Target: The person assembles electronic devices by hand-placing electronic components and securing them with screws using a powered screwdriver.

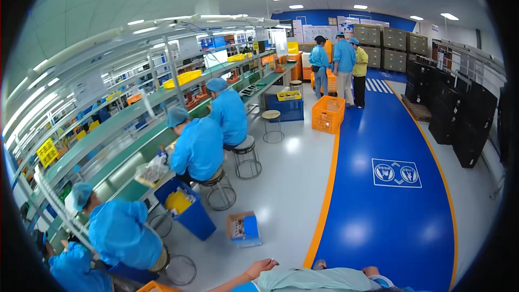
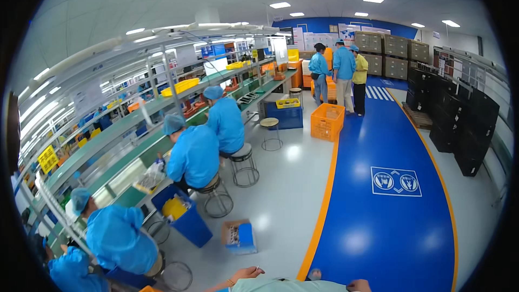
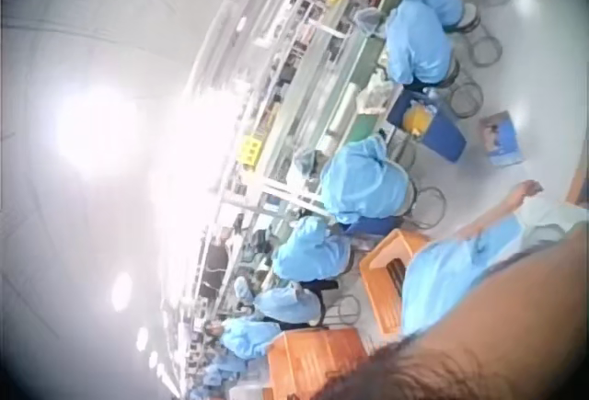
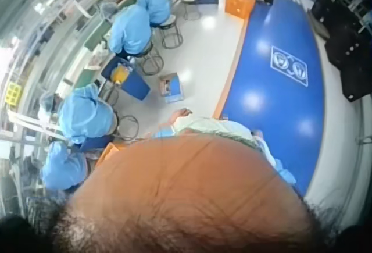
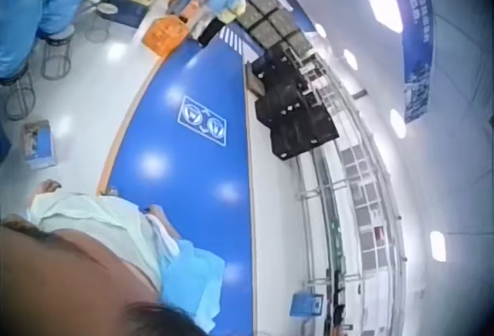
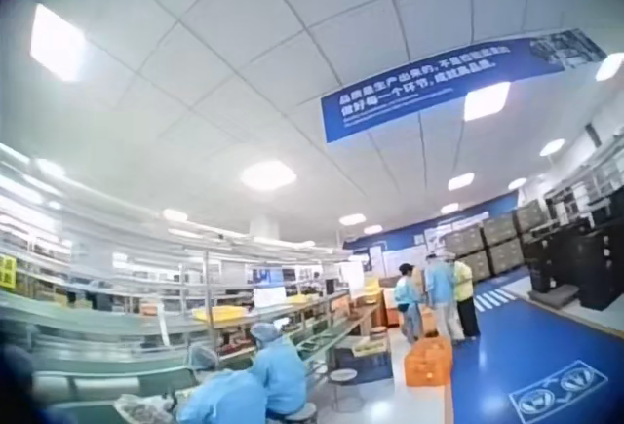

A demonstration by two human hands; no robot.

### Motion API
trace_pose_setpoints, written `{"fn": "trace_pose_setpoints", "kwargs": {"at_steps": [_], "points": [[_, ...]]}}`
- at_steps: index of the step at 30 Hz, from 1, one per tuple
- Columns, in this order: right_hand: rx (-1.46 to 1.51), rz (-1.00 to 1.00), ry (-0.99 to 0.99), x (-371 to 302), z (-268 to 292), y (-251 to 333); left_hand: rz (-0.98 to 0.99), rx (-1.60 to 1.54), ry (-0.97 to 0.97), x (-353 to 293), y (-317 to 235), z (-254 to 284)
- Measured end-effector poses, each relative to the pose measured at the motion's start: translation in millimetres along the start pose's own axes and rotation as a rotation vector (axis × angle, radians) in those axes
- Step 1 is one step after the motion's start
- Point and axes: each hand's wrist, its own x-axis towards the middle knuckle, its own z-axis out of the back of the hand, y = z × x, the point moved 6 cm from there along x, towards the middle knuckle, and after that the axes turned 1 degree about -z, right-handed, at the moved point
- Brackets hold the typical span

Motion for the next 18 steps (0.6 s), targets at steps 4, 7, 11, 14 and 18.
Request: {"fn": "trace_pose_setpoints", "kwargs": {"at_steps": [4,7,11,14,18], "points": [[0.340,-0.021,-0.154,152,93,-43,0.024,-0.207,0.006,183,44,-9],[-0.120,0.160,-0.162,333,146,-2,0.201,-0.161,-0.060,268,-39,58],[0.028,0.663,-0.101,508,311,251,0.277,-0.128,-0.377,344,-63,162],[0.183,0.759,0.128,583,386,401,0.324,-0.292,-0.418,429,-12,213],[-0.093,1.197,-0.068,683,419,504,0.335,-0.387,-0.351,581,-23,311]]}}
